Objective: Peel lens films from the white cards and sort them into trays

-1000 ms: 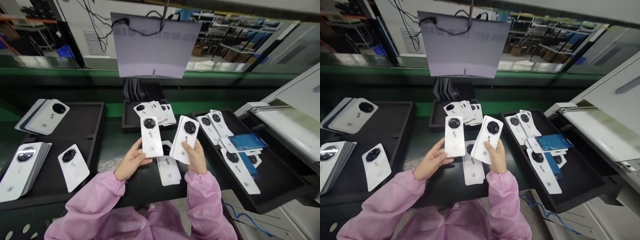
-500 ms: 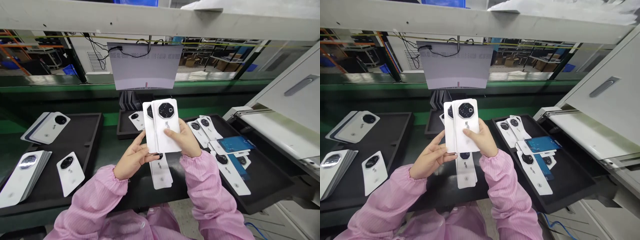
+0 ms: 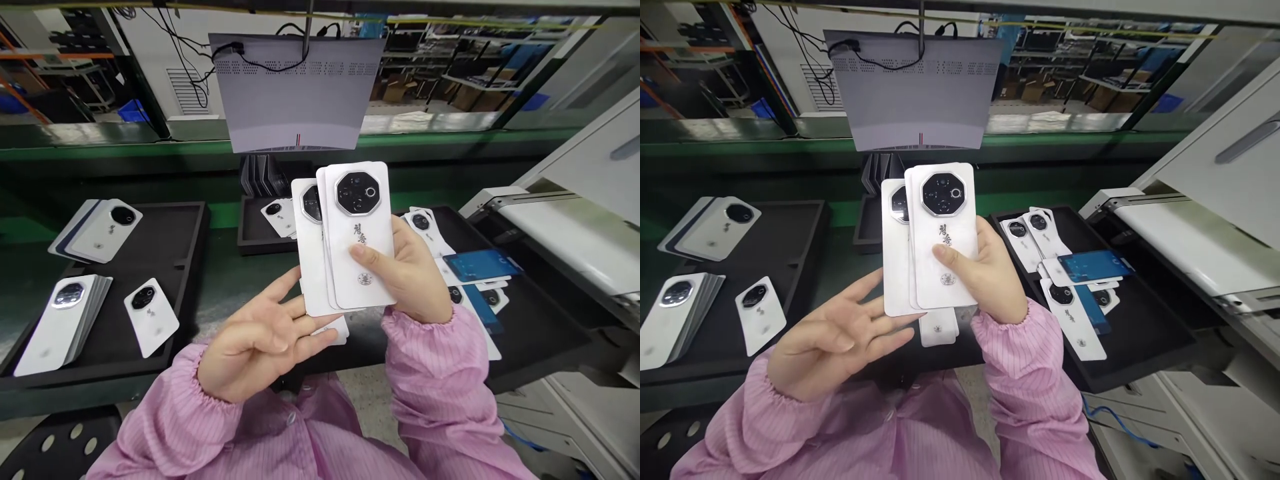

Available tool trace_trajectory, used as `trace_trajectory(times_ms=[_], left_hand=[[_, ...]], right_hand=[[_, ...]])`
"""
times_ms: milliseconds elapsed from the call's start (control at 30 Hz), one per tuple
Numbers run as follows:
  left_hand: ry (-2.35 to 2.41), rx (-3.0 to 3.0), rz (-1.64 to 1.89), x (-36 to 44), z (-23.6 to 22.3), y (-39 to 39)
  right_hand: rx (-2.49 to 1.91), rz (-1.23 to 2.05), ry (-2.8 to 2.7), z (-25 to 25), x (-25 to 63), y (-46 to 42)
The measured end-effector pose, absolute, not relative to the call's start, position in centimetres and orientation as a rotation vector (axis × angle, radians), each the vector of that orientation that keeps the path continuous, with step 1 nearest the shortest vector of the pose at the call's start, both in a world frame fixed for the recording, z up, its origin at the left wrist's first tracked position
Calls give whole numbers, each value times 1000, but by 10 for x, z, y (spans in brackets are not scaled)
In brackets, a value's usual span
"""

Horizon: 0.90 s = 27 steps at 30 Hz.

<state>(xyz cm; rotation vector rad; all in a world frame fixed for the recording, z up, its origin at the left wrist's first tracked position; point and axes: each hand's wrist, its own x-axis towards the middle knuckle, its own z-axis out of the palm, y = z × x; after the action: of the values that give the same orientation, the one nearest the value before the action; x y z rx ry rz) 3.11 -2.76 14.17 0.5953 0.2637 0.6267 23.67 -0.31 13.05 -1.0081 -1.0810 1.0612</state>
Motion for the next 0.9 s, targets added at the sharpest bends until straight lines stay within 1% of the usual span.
trace_trajectory(times_ms=[400,500,567,667,800,833,900], left_hand=[[207,529,633,15,140,-38],[294,611,617,16,134,-35],[436,734,683,18,128,-31],[652,910,856,21,119,-25],[812,926,1002,22,115,-20],[831,941,1017,23,113,-19],[860,1036,1031,27,108,-16]], right_hand=[[-1033,994,-1092,140,230,-19],[-1033,981,-1117,142,227,-23],[-1025,991,-1160,139,225,-27],[-1013,996,-1126,125,227,-32],[-1065,829,-811,90,229,-32],[-1083,832,-755,81,226,-32],[-1088,967,-717,69,215,-30]])
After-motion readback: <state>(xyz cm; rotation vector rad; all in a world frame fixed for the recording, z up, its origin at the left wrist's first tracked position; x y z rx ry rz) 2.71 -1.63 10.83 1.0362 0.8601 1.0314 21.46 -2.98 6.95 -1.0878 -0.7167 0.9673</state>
